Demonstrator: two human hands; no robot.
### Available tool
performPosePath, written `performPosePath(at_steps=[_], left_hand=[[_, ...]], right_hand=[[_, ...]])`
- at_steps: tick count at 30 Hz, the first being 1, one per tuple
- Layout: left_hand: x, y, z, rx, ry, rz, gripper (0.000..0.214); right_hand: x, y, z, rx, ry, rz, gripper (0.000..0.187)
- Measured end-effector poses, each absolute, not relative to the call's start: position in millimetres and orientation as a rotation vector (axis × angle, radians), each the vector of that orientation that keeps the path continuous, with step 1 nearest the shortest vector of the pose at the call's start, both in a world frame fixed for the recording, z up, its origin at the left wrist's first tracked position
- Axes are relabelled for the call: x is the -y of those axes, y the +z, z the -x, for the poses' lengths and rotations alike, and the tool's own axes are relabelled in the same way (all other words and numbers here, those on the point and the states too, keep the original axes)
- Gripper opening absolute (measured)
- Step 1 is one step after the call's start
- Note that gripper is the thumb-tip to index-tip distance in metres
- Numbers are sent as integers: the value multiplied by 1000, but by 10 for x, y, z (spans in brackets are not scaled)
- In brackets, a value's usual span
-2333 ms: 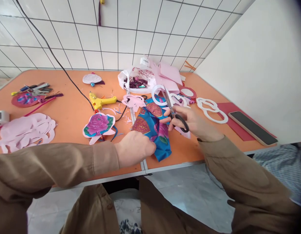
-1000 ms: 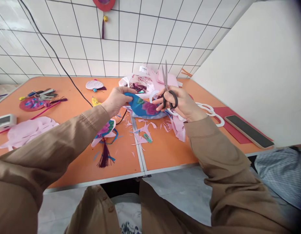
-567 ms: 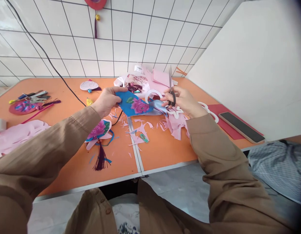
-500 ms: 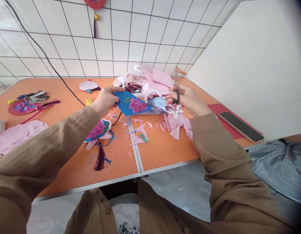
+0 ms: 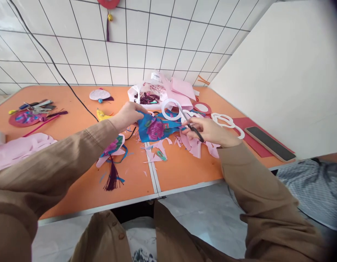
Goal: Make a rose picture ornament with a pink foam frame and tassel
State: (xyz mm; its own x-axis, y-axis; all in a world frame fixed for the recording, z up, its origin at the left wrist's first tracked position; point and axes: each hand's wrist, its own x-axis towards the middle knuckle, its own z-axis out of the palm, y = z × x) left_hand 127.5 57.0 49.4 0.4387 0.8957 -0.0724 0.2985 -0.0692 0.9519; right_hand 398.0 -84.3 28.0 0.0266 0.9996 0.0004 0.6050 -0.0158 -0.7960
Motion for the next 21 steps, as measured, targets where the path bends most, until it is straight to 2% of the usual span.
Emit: performPosePath(at_steps=[4,13,21], left_hand=[[-403,545,-1342,-956,369,-1625,21],[-227,425,-1274,-662,35,-1975,15],[-218,479,-1285,-535,45,-2316,21]], right_hand=[[834,181,-4222,1582,668,1768,31],[951,246,-4644,1246,703,1708,33],[806,238,-4326,1243,762,1599,29]])
